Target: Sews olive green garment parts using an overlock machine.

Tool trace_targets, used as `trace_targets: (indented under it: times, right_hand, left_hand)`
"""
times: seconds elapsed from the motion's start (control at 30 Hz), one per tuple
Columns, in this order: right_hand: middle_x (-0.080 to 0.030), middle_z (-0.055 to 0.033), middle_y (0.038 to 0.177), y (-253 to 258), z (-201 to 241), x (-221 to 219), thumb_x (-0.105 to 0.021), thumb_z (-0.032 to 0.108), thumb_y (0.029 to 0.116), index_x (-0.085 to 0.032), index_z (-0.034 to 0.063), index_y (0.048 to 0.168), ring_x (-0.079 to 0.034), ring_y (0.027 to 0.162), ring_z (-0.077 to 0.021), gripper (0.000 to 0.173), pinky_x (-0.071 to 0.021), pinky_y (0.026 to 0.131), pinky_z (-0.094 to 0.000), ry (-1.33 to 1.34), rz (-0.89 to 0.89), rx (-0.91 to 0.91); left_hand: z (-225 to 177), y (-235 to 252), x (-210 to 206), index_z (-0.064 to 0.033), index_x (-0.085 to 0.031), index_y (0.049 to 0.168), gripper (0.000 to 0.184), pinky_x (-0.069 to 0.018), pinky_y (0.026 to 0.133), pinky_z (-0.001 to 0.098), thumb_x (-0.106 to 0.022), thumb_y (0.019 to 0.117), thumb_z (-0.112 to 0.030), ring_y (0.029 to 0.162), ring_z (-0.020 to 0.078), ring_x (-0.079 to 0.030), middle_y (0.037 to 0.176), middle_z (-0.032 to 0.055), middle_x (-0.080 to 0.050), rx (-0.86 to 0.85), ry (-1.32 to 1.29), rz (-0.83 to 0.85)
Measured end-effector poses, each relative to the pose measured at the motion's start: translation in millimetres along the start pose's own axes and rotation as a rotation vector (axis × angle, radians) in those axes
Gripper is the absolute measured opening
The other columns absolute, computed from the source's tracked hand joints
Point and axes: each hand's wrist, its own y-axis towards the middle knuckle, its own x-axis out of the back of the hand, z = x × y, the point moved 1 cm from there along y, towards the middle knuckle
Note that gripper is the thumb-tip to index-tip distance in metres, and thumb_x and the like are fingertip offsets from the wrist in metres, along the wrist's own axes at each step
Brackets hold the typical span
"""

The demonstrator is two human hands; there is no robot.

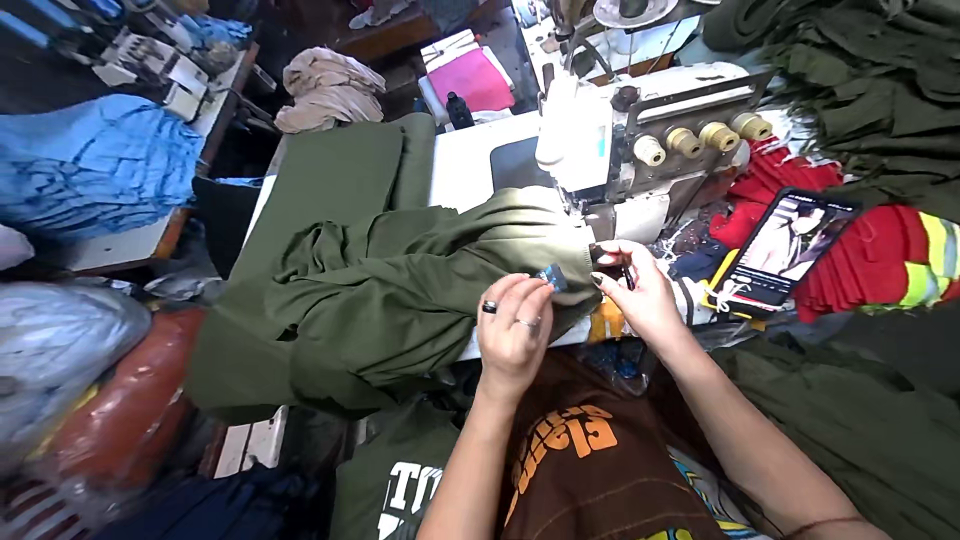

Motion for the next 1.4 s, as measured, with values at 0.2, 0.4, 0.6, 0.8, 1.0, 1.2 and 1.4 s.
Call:
trace_targets:
  times: [0.2, 0.4, 0.6, 0.8, 1.0, 1.2, 1.4]
  right_hand:
    - [-0.065, 0.0030, 0.083, -9, -5, 7, -0.065, 0.011, 0.0963, -0.069, 0.0026, 0.107, -0.056, 0.067, 0.0023, 0.015, -0.0474, 0.061, -0.0145, 0.154, 0.164, -0.173]
    - [-0.061, 0.0061, 0.075, -12, -7, 22, -0.066, 0.009, 0.0951, -0.068, 0.0041, 0.109, -0.047, 0.053, 0.0019, 0.015, -0.0389, 0.048, -0.0143, 0.287, 0.134, -0.271]
    - [-0.058, 0.0075, 0.071, -17, -8, 19, -0.065, 0.007, 0.0950, -0.067, 0.0052, 0.107, -0.043, 0.049, 0.0021, 0.012, -0.0371, 0.046, -0.0139, 0.373, 0.148, -0.275]
    - [-0.060, 0.0052, 0.076, -19, -5, 12, -0.065, 0.008, 0.0954, -0.065, 0.0046, 0.110, -0.043, 0.049, 0.0017, 0.015, -0.0374, 0.045, -0.0139, 0.396, 0.165, -0.301]
    - [-0.051, 0.0058, 0.077, -21, -1, 9, -0.064, 0.011, 0.0962, -0.059, 0.0046, 0.112, -0.044, 0.054, 0.0003, 0.018, -0.0388, 0.048, -0.0154, 0.337, 0.280, -0.265]
    - [-0.050, 0.0047, 0.076, -23, -3, 8, -0.062, 0.011, 0.0979, -0.060, 0.0024, 0.119, -0.042, 0.053, 0.0000, 0.022, -0.0372, 0.048, -0.0155, 0.366, 0.293, -0.315]
    - [-0.050, 0.0034, 0.077, -23, -5, 7, -0.060, 0.010, 0.0989, -0.059, 0.0020, 0.120, -0.041, 0.052, -0.0008, 0.023, -0.0368, 0.047, -0.0162, 0.369, 0.296, -0.324]
  left_hand:
    - [11, 40, -5, -0.0015, -0.076, 0.095, 0.009, -0.0549, 0.099, 0.0396, -0.074, 0.0867, 0.001, 0.111, 0.0249, -0.069, 0.106, 0.0117, -0.076, -0.016, -0.048, -0.043]
    - [36, 48, -47, -0.0012, -0.076, 0.101, 0.012, -0.0573, 0.092, 0.0416, -0.070, 0.0928, -0.005, 0.104, 0.0262, -0.072, 0.106, 0.0139, -0.075, 0.035, 0.008, 0.176]
    - [42, 44, -69, -0.0010, -0.076, 0.105, 0.014, -0.0580, 0.091, 0.0394, -0.068, 0.0937, -0.005, 0.104, 0.0246, -0.072, 0.108, 0.0130, -0.076, -0.002, 0.038, 0.201]
    - [48, 45, -64, -0.0001, -0.076, 0.106, 0.015, -0.0580, 0.088, 0.0391, -0.069, 0.0927, -0.004, 0.100, 0.0247, -0.073, 0.107, 0.0143, -0.076, -0.016, -0.025, 0.228]
    - [62, 40, -44, -0.0004, -0.074, 0.108, 0.016, -0.0572, 0.096, 0.0329, -0.072, 0.0928, -0.006, 0.105, 0.0125, -0.071, 0.110, 0.0080, -0.075, 0.309, -0.342, 0.191]
    - [66, 43, -31, -0.0023, -0.069, 0.111, 0.022, -0.0604, 0.089, 0.0320, -0.069, 0.0909, 0.006, 0.097, 0.0120, -0.071, 0.107, 0.0019, -0.074, 0.485, -0.726, 0.059]
    - [67, 45, -30, -0.0051, -0.070, 0.107, 0.019, -0.0600, 0.084, 0.0294, -0.070, 0.0900, 0.004, 0.090, 0.0097, -0.071, 0.100, -0.0003, -0.074, 0.579, -0.754, 0.027]
